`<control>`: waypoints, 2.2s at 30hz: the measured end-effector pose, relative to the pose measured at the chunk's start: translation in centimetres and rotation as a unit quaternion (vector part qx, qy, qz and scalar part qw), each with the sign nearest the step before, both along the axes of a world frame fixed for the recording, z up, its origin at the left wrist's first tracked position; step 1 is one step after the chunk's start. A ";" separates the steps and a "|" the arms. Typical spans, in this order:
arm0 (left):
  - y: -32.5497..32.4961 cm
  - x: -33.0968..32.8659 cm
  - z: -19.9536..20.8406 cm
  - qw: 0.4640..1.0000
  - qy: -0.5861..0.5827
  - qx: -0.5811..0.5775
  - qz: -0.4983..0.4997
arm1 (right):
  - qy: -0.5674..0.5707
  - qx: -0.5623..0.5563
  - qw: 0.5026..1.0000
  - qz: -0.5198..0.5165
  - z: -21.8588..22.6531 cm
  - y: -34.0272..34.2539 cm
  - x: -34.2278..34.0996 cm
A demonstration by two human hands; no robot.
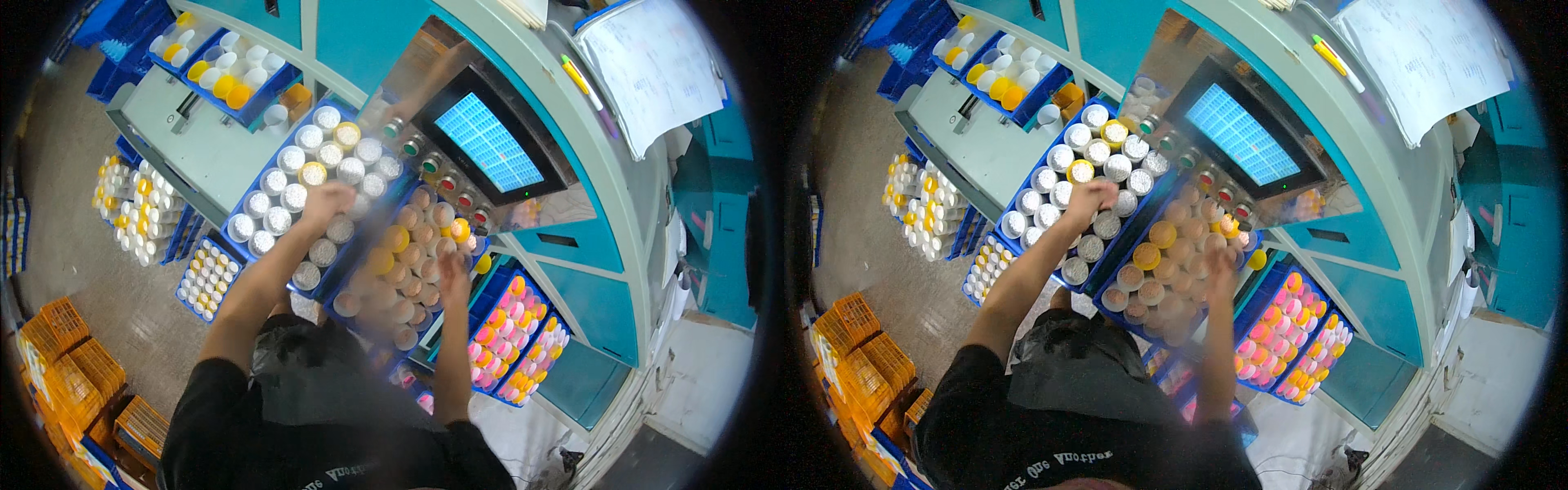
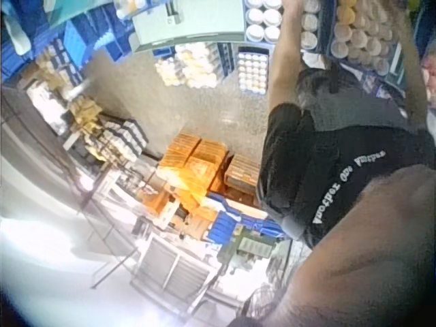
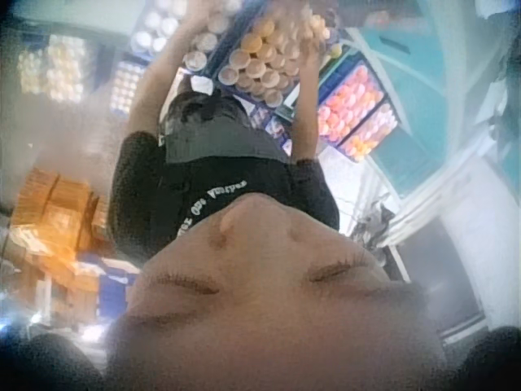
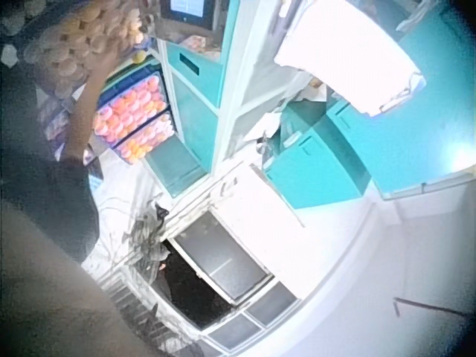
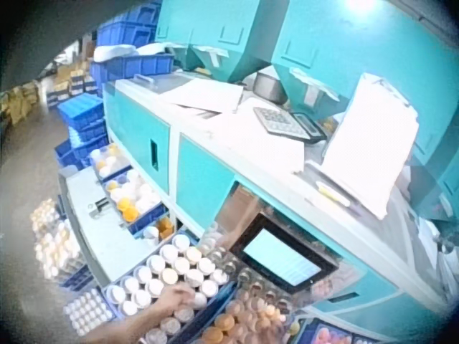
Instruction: The person repeatedly picks up stacks of white and yellow plastic cups from yellow baskets and places them into blue trays. They carry filled trays to a nearby shelf and return for more, continuing the cycle of filling and restocking trays.
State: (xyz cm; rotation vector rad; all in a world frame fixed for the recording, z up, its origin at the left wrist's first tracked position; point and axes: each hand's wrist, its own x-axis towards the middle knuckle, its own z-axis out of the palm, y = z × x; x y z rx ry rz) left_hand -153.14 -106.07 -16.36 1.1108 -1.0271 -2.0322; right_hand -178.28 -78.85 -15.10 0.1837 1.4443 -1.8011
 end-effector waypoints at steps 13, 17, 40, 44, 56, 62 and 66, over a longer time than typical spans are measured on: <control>-3.3 -13.6 1.6 0.944 -0.242 -0.225 -0.015 | 0.109 0.198 0.951 0.213 5.9 9.7 12.3; 4.3 -4.4 4.1 0.904 -0.223 -0.320 -0.178 | 0.180 0.109 0.899 0.384 7.2 4.9 15.2; -1.3 14.3 1.1 0.737 -0.509 -0.358 -0.263 | 0.537 0.374 0.643 0.397 -3.8 -17.3 28.8; -1.2 15.1 0.7 0.758 -0.478 -0.382 -0.227 | 0.530 0.408 0.638 0.381 -3.9 -17.9 28.1; 9.7 27.2 14.2 0.800 -0.319 -0.507 -0.041 | 0.691 0.290 0.613 0.248 14.6 -6.6 41.5; 19.4 40.0 9.9 0.835 -0.349 -0.412 -0.104 | 0.663 0.305 0.590 0.344 11.5 1.8 53.2; 22.3 50.1 -1.4 0.839 -0.370 -0.379 -0.124 | 0.536 0.328 0.637 0.447 -0.6 4.4 60.9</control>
